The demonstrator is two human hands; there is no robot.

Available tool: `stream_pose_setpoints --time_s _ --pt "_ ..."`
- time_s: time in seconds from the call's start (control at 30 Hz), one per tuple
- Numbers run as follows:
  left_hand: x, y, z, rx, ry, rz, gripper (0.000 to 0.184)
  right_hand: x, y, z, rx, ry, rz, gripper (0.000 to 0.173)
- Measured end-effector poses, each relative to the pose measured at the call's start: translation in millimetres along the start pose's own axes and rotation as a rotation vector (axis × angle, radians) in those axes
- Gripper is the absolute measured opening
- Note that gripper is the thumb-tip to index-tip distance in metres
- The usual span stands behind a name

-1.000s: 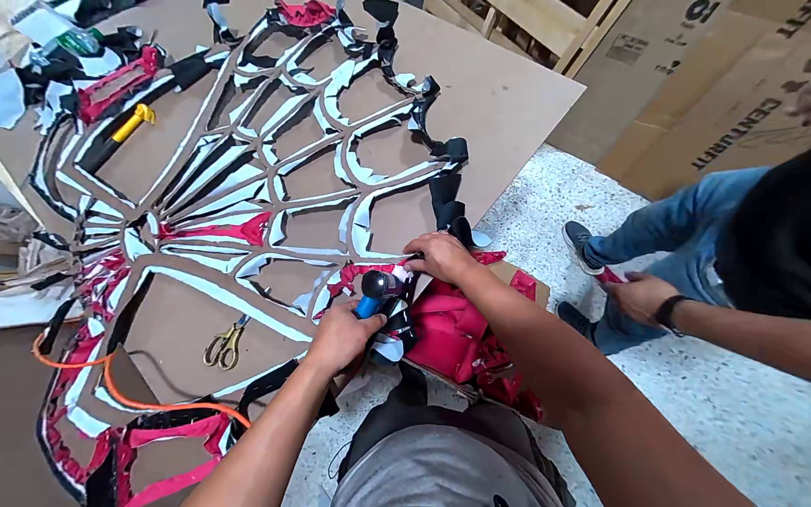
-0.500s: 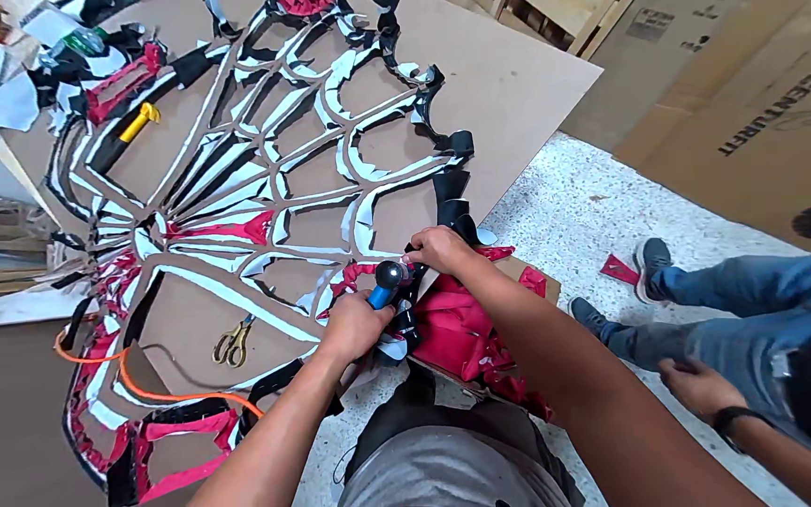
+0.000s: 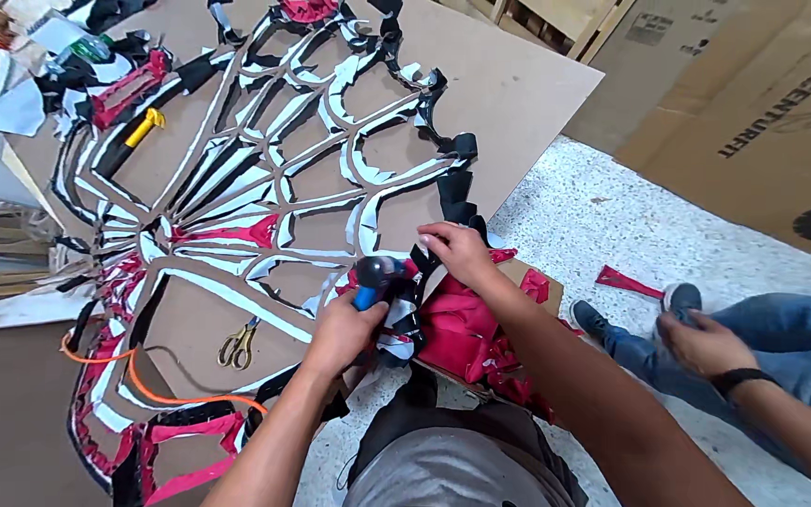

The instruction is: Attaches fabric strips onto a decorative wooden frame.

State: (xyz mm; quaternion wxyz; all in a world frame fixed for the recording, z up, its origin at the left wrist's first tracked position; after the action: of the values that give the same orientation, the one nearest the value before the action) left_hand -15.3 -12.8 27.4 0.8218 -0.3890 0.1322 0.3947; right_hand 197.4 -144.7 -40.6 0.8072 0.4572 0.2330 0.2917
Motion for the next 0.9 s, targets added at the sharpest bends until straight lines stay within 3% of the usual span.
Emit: stream_pose_setpoints --time_s 0.07,0.13,0.27,0.4,0.5,0.6,0.67,0.8,0.9 --pt "-26.5 22.6 28.0 -0.076 -0.048 0.010 0.032 -41.5 -5.0 12.9 0.133 -0.161 -0.091 0.028" --pt "-51.3 53.1 50.4 -0.095 -0.062 0.054 0.030 -84.2 -21.7 1.6 0.155 -0.135 -0.294 0.030" --pt "-101.0 111.1 50.1 -0.224 -0.058 0.120 0.032 -142.2 -40.7 -77.2 0.203 0.395 -0.617 0.046" --pt "-118.9 125.8 16.0 -0.158 0.023 0.105 0.040 -152.4 -31.6 -115.3 0.406 0.552 -0.646 0.037" --pt "-111.6 114.5 -2.7 -0.100 0.054 0.043 0.035 -150.5 -36.8 -117.3 0.509 0.630 -0.609 0.029" --pt "-99.4 97.3 4.3 0.057 0.074 -0.090 0.026 -151.9 -34.0 -110.2 0.562 0.746 -0.586 0.034" --pt "-87.0 88.2 23.7 0.200 0.114 -0.230 0.028 -153.6 -28.1 -114.7 0.676 0.716 -0.648 0.035" --pt "-45.8 79.0 56.5 0.449 0.302 -0.406 0.038 -157.2 -26.6 -141.5 0.688 0.456 -0.859 0.050" --pt "-16.6 77.1 63.5 0.546 0.422 -0.528 0.033 -160.7 -32.7 -144.8 0.596 0.386 -0.810 0.038"
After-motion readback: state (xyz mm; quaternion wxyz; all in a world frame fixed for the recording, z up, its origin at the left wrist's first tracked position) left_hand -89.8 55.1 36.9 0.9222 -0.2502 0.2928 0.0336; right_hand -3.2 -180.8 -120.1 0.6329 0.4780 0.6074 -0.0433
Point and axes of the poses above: each hand's wrist, its own x-axis towards the middle knuckle, its own z-axis out of the back of the hand, y = z × x, the point moved 6 cm from there along x, towards the middle knuckle, and after that the axes turned 9 degrees about -z, right-handed, at the moved point
